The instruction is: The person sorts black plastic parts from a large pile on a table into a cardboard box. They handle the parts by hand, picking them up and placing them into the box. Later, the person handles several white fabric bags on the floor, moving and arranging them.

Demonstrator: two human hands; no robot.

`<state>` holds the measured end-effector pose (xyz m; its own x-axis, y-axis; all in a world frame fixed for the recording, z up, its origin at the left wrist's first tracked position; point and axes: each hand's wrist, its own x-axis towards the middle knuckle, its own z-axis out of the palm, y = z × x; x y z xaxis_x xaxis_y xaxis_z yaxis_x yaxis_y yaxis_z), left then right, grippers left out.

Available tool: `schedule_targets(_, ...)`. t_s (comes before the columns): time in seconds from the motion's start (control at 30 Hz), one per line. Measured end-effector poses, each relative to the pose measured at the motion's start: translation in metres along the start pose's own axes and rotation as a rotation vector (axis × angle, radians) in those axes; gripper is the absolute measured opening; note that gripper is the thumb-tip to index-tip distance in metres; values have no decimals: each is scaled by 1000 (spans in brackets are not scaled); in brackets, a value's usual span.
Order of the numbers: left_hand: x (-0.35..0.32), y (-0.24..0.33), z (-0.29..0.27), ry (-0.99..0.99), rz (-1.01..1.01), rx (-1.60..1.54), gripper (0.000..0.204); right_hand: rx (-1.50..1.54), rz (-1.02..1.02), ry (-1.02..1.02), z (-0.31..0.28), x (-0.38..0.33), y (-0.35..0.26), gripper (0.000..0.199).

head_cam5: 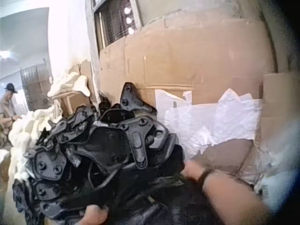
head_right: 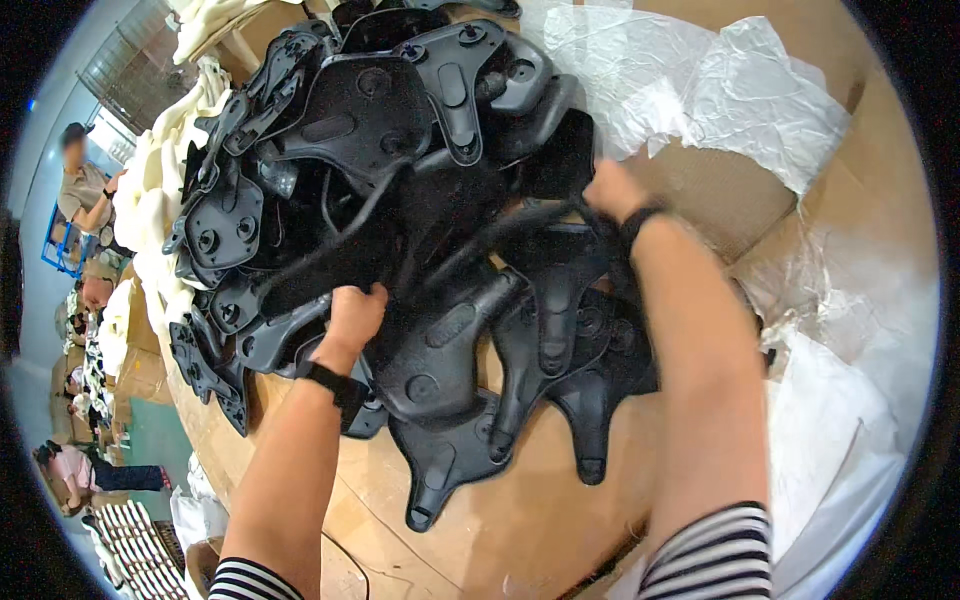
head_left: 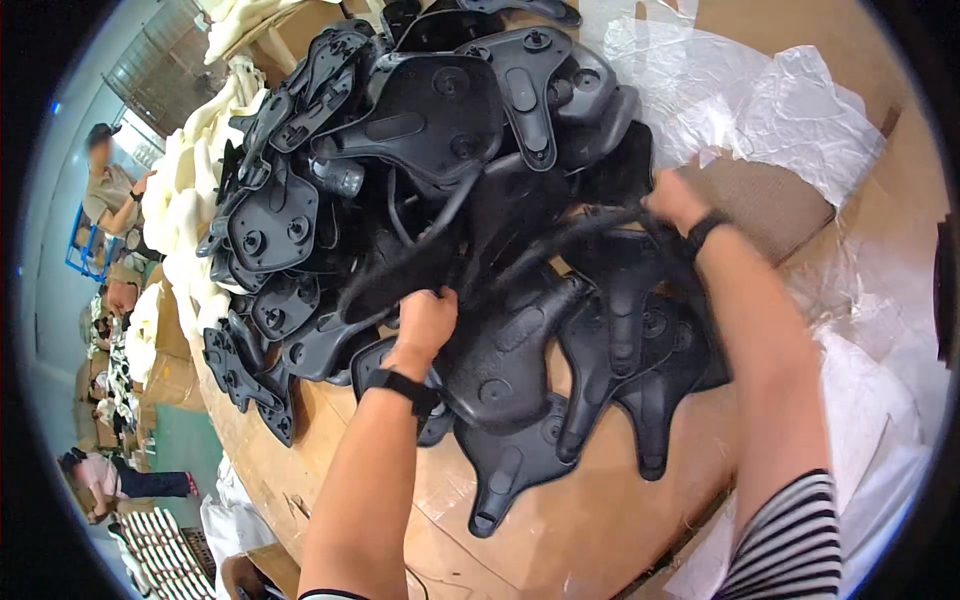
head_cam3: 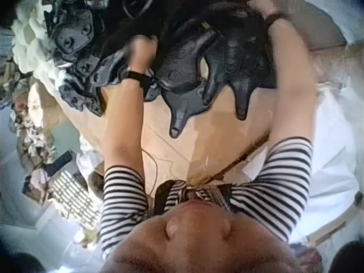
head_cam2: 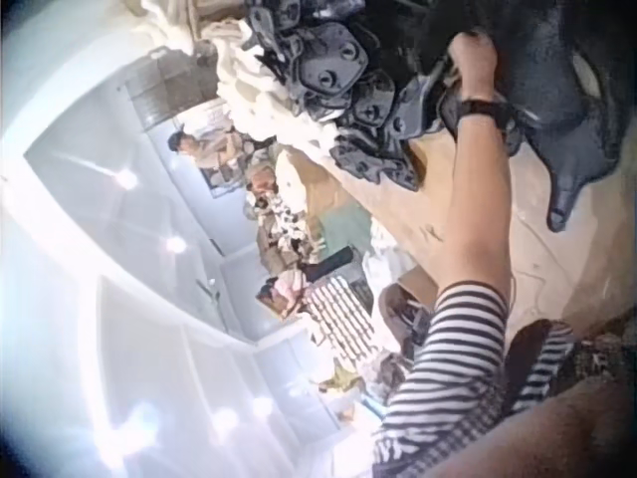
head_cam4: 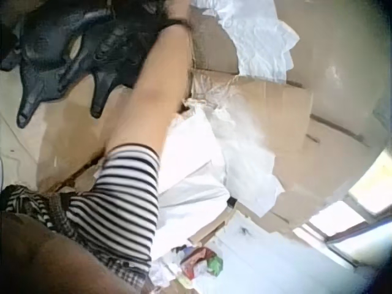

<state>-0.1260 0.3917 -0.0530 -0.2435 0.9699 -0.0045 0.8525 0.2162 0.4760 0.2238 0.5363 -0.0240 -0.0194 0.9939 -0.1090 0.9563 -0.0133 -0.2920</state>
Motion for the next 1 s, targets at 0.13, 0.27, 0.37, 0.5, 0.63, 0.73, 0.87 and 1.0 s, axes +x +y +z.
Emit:
schedule_targets(0.13,-26,12,4,65,245,-11,32,682,-136,95,23,-67,41,30)
schedule_targets(0.27,-102,18,-21,50,342,-174,52,691,-205,111,19,-127,54,35)
schedule_targets(0.37,-148,16,-37,-100,192,-640,43,487,-34,188,39,-124,127,47)
schedule_targets(0.5,-138,5,-121,-416,-468,-925,39,474,-132,-35,1,-132,87,54)
schedule_targets(0.63,-110,-105,-110,113,-343,-345,57,525,-197,-240,-39,-143,9,60)
schedule_targets(0.73,-106,-125,-86,138,-315,-506,62,180,-224,-230,-41,-135,9,65)
schedule_targets(0.87,-108,-91,-65,-140,-456,-700,59,43,-293,-200,-41,-133,13,72)
schedule_targets(1.0,-143,-58,-64,-432,-725,-1366,53,246,-310,-384,-41,-169,-55,78)
